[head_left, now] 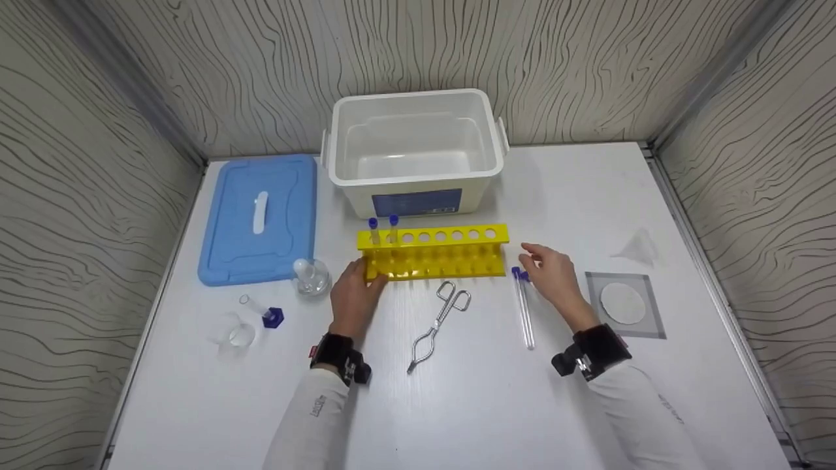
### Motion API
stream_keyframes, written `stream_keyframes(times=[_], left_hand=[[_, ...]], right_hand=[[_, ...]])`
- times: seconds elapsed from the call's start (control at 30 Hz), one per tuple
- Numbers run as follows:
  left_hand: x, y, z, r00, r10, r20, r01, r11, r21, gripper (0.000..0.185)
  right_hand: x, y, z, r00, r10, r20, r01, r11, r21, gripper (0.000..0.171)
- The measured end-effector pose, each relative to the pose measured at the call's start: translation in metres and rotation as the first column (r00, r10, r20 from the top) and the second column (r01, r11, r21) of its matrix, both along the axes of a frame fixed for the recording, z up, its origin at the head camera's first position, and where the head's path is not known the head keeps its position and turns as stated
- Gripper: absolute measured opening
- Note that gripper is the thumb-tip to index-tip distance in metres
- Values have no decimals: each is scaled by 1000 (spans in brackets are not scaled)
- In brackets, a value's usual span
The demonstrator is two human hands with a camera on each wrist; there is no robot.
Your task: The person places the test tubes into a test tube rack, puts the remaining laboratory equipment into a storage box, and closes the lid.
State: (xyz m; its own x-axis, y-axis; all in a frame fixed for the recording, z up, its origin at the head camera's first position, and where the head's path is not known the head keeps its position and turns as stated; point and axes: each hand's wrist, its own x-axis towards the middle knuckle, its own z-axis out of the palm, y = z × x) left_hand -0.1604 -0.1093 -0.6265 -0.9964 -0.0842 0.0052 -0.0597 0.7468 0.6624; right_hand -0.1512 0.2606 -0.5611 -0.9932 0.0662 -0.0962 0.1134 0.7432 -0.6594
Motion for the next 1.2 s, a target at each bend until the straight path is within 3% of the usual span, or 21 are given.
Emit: stream_keyframes(times=[0.3, 0.63, 0.77, 1.2], left_hand=[[-2, 1, 1, 999, -7, -33, 6, 1000, -27, 61], [0, 3, 0, 999, 1, -36, -1, 1000, -8, 55], [-1, 1, 0, 1000, 3, -29, -4, 1000, -18, 54], [-1, 3, 6, 1000, -2, 0, 2, 1000, -14, 56]], right_hand=[[20, -12, -7, 994, 107, -33, -97, 971, 216, 38], [35, -24, -20, 993, 100, -62, -67, 917, 394, 34], [38, -26, -23, 991, 100, -94, -52, 908, 415, 27], [34, -27, -37, 997, 38, -61, -10, 915, 403, 18]])
